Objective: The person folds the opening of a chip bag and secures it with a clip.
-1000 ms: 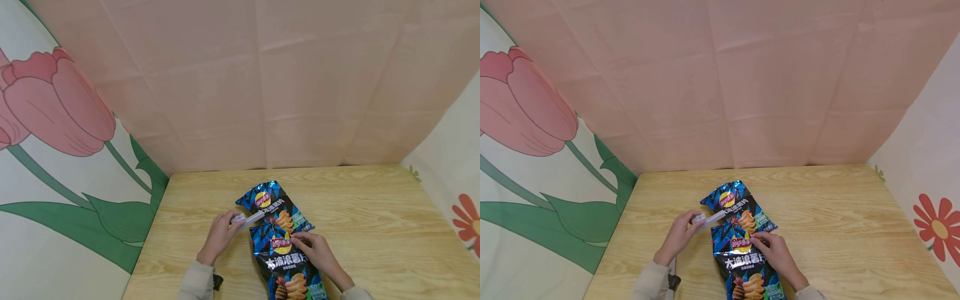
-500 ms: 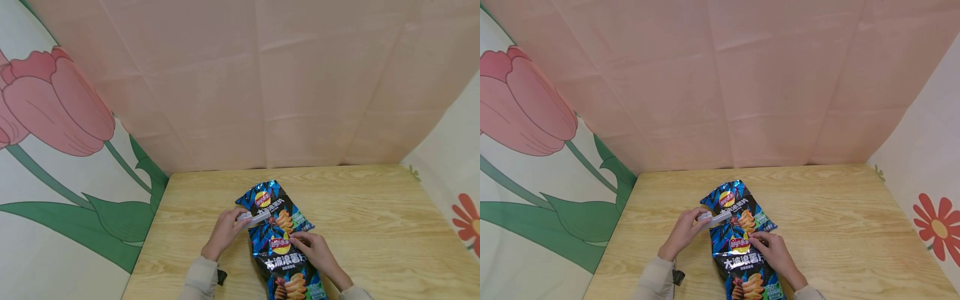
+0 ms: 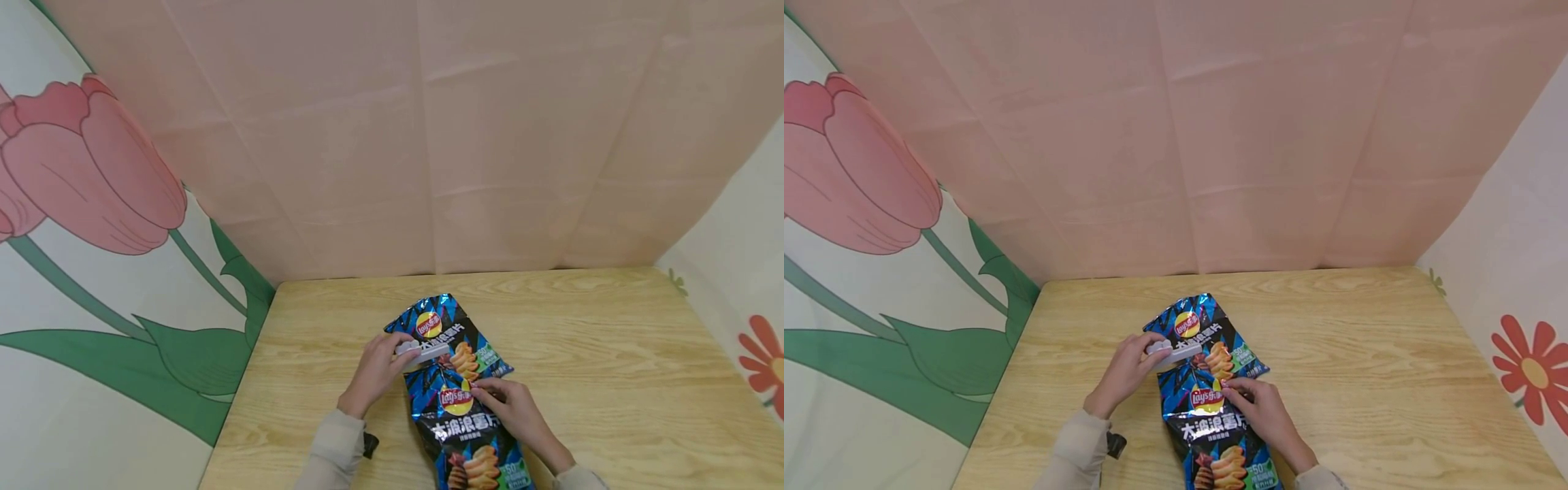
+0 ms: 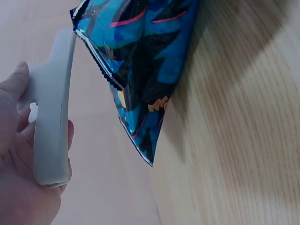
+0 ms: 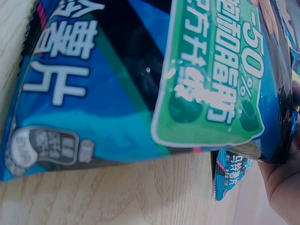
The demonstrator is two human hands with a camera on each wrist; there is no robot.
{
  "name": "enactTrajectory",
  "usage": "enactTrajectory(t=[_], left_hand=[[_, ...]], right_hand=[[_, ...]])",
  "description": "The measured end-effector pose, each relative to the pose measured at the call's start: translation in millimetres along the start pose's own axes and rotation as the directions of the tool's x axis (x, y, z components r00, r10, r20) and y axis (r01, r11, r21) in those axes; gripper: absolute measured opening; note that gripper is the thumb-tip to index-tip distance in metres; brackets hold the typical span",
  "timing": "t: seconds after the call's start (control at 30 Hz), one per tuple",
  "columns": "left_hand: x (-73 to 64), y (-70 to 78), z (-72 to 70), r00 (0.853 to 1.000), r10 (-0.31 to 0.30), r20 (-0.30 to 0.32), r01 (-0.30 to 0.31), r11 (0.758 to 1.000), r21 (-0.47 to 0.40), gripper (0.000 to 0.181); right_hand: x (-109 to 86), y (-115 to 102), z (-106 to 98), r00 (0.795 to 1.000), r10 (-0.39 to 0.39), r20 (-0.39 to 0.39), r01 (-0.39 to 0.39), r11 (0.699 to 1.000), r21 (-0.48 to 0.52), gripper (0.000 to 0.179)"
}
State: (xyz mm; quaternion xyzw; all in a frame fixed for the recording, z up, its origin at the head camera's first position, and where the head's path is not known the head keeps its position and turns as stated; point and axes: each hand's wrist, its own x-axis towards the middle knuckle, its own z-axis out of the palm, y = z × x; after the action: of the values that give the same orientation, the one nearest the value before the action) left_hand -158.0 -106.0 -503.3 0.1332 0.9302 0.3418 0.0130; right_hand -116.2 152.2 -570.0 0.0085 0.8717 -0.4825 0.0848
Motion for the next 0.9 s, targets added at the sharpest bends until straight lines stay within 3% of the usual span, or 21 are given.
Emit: enactTrajectory(t=[0.2, 0.6, 0.9], left_hand=[[5.5, 5.9, 1.8, 1.000, -0.022, 0.017, 0.022, 1.000, 0.016, 0.040], [13.2, 11.7, 5.8, 0.998, 0.054, 0.027, -0.055, 0.997, 0.056, 0.036], [17.1, 16.2, 7.3, 0.995, 0.040, 0.088, -0.046, 0.997, 0.066, 0.038]], right_hand=[[0.3, -0.2, 0.0, 1.000, -0.018, 0.000, 0.018, 1.000, -0.006, 0.014], [-1.4, -1.5, -1.1, 1.000, -0.021, 0.000, 0.021, 1.000, -0.016, 0.014], [-1.5, -1.3, -1.8, 1.000, -0.029, 0.008, 0.029, 1.000, -0.007, 0.014]])
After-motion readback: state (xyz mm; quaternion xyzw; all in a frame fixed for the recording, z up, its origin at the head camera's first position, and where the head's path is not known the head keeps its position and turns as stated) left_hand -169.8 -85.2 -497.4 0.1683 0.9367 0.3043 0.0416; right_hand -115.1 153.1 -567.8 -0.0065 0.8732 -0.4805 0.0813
